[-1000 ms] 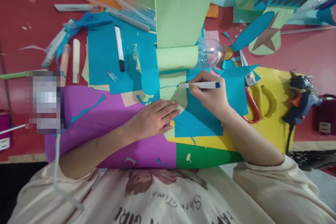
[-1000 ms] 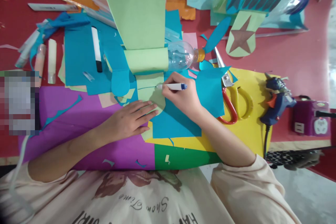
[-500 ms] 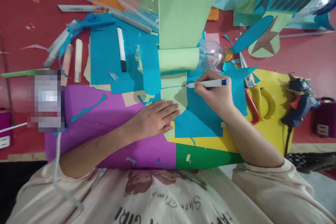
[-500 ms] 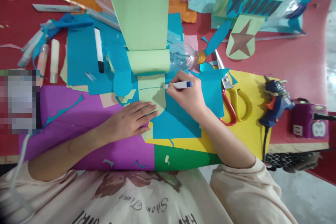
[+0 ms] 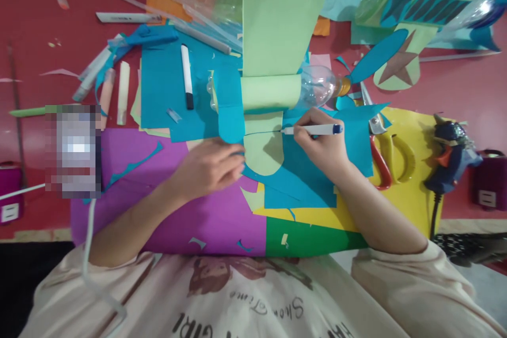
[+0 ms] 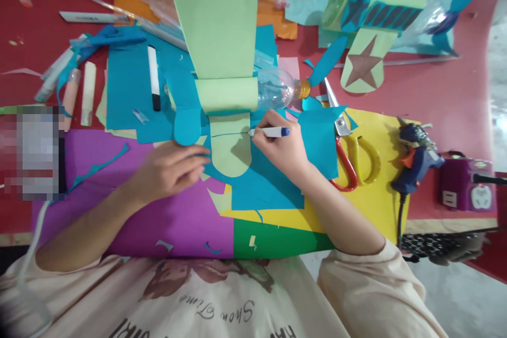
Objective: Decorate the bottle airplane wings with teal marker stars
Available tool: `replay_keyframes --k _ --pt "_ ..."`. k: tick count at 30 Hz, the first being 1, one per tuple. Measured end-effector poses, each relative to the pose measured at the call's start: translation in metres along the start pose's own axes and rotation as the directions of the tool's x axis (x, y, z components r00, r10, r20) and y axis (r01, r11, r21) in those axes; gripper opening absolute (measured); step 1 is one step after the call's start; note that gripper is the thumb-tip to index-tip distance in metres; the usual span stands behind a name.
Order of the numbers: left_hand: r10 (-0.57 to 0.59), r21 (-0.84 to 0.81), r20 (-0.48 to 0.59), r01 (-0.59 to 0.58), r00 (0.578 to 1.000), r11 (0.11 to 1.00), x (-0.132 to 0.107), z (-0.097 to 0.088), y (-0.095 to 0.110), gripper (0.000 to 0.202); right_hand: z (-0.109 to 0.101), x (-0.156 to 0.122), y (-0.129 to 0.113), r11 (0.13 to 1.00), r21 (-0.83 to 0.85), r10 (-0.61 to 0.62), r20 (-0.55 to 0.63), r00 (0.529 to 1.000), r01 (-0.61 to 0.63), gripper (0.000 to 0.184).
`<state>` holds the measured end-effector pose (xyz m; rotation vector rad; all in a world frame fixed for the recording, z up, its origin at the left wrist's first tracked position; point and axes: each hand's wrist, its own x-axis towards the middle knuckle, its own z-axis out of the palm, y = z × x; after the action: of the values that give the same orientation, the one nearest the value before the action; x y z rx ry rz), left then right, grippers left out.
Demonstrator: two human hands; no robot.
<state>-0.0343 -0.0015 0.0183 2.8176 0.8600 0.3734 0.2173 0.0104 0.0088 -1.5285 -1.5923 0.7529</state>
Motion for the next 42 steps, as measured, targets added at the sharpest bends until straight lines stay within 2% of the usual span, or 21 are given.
replay_keyframes --k 2,5,8,11,13,15,18,20,23,25,27,30,31,32,33,34,37,39,42 --pt "-0.223 0.178 -0.088 0.236 0.971 0.955 -0.003 -0.013 -0.013 0.028 0.0 0.0 0.0 1.0 0.006 -0.014 0.006 1.0 0.014 0.014" --pt "-0.485 0.303 -0.16 0.511 0.86 0.805 -0.008 -0.024 -0.028 0.021 0.001 0.0 0.0 1.0 0.011 -0.018 0.002 1.0 0.018 0.011" --pt "-0.618 0.282 -0.101 0.618 0.779 0.734 -0.011 -0.023 -0.037 0.023 0.002 -0.001 -0.001 1.0 0.004 -0.029 -0.006 1.0 0.029 0.011" --pt "-0.711 0.258 0.007 0.686 0.703 0.68 -0.012 -0.022 -0.04 0.026 0.0 -0.002 -0.002 0.996 0.017 -0.089 -0.009 0.996 0.089 0.01" --pt "-0.74 0.251 0.039 0.71 0.672 0.658 -0.012 -0.022 -0.041 0.025 -0.001 -0.004 -0.003 0.992 0.043 -0.115 -0.009 0.993 0.115 0.011" --pt "-0.723 0.242 0.022 0.698 0.691 0.674 -0.012 -0.022 -0.041 0.021 -0.003 -0.005 -0.006 0.989 0.089 -0.119 0.001 0.993 0.118 0.013" --pt "-0.624 0.244 -0.035 0.612 0.781 0.752 -0.014 -0.019 -0.04 0.018 -0.002 -0.007 -0.008 0.972 0.222 -0.093 0.065 0.994 0.076 0.012" --pt "-0.539 0.243 -0.056 0.535 0.84 0.809 -0.012 -0.015 -0.035 0.023 0.001 -0.009 -0.008 0.941 0.339 -0.036 0.135 0.99 -0.012 0.009" --pt "-0.454 0.167 -0.05 0.456 0.89 0.874 -0.007 -0.009 -0.022 0.029 0.007 -0.011 -0.006 0.836 0.51 0.072 0.265 0.961 -0.204 0.011" --pt "-0.424 0.11 -0.027 0.424 0.905 0.899 -0.003 -0.007 -0.014 0.03 0.012 -0.012 -0.006 0.763 0.571 0.109 0.348 0.931 -0.303 0.019" --pt "-0.419 0.055 0.019 0.417 0.908 0.907 -0.001 -0.009 -0.01 0.033 0.014 -0.012 -0.005 0.731 0.584 0.125 0.392 0.911 -0.352 0.025" --pt "-0.429 -0.085 0.171 0.447 0.887 0.891 0.0 -0.021 -0.011 0.032 0.014 -0.011 -0.004 0.721 0.587 0.144 0.392 0.909 -0.367 0.027" --pt "-0.385 -0.152 0.241 0.427 0.891 0.892 -0.001 -0.025 -0.012 0.03 0.014 -0.01 -0.004 0.721 0.588 0.148 0.386 0.911 -0.366 0.027" --pt "-0.292 -0.223 0.32 0.372 0.901 0.901 -0.001 -0.029 -0.012 0.029 0.014 -0.009 -0.003 0.721 0.588 0.151 0.383 0.912 -0.366 0.026" --pt "-0.166 -0.287 0.428 0.309 0.888 0.907 -0.002 -0.032 -0.01 0.026 0.013 -0.008 -0.003 0.721 0.587 0.155 0.381 0.911 -0.368 0.026" --pt "-0.097 -0.318 0.458 0.265 0.884 0.91 -0.002 -0.033 -0.007 0.024 0.013 -0.007 -0.003 0.721 0.585 0.16 0.381 0.911 -0.371 0.026" --pt "0.034 -0.257 0.486 0.105 0.873 0.961 -0.003 -0.025 0.007 0.023 0.013 -0.005 -0.003 0.718 0.582 0.176 0.38 0.908 -0.383 0.024" --pt "0.083 -0.234 0.45 0.028 0.889 0.972 -0.003 -0.016 0.014 0.016 0.013 -0.005 -0.004 0.709 0.592 0.177 0.378 0.909 -0.384 0.023" --pt "0.092 -0.221 0.387 -0.004 0.917 0.975 -0.004 -0.008 0.014 0.015 0.013 -0.004 -0.004 0.672 0.632 0.178 0.368 0.913 -0.385 0.022"
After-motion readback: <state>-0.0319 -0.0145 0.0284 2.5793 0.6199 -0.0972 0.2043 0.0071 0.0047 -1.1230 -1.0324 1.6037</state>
